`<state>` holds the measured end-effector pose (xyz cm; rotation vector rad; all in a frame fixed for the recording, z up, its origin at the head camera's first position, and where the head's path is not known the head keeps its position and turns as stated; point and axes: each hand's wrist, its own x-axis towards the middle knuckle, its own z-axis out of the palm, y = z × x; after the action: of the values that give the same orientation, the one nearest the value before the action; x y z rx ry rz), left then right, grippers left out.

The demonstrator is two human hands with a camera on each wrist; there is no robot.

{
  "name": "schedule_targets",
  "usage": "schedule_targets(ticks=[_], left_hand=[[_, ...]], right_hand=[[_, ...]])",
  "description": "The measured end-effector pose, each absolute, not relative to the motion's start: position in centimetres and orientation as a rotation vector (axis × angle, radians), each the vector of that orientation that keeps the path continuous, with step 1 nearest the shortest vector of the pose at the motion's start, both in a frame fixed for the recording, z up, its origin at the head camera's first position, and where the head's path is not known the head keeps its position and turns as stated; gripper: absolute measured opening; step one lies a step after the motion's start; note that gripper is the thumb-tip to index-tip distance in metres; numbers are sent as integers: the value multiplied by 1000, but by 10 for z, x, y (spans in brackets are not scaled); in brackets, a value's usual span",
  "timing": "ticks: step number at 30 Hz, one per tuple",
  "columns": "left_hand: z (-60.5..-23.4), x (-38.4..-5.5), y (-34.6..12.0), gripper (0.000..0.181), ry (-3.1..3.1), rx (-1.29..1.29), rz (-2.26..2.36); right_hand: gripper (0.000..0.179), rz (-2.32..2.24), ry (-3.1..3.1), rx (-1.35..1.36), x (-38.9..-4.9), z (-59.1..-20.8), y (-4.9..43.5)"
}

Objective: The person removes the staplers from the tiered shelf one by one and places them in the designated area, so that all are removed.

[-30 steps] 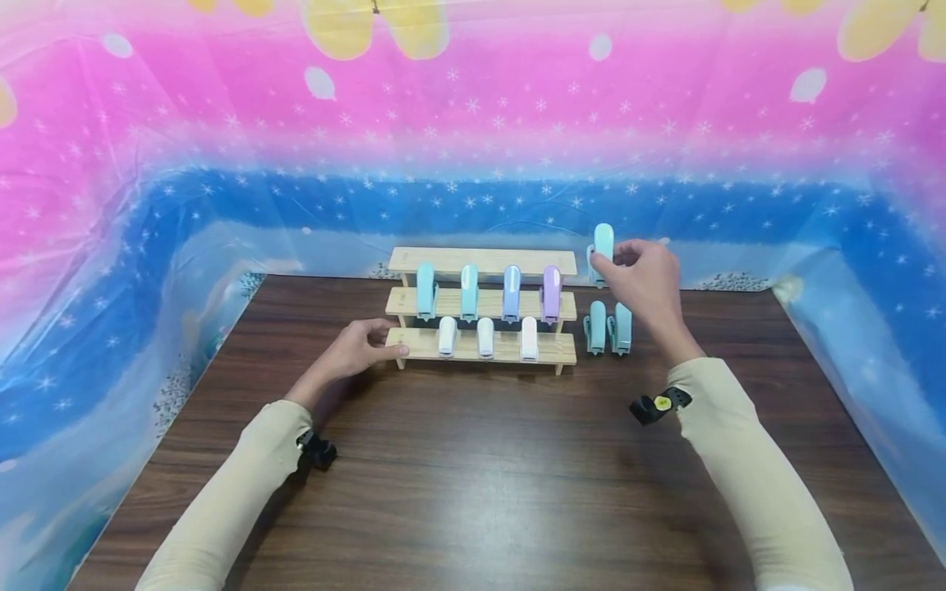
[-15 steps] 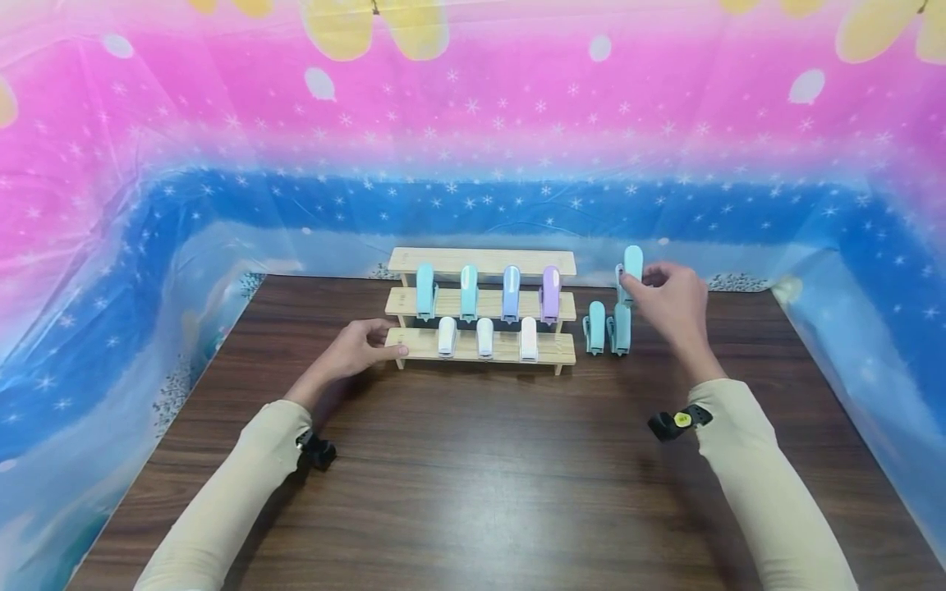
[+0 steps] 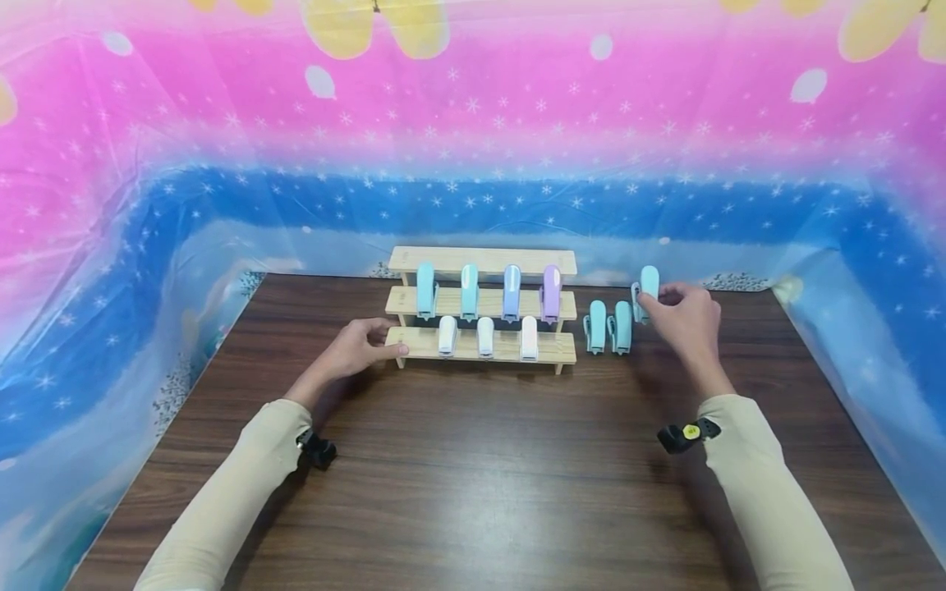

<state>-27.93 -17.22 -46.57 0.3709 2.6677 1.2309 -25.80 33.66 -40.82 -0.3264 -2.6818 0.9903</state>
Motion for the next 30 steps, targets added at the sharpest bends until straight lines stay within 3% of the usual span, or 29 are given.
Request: schedule_targets(ticks=[30], left_hand=[[-466, -280, -172, 62, 2671, 362, 1228]], right_hand=[[62, 1039, -2765, -465, -253, -475, 353]])
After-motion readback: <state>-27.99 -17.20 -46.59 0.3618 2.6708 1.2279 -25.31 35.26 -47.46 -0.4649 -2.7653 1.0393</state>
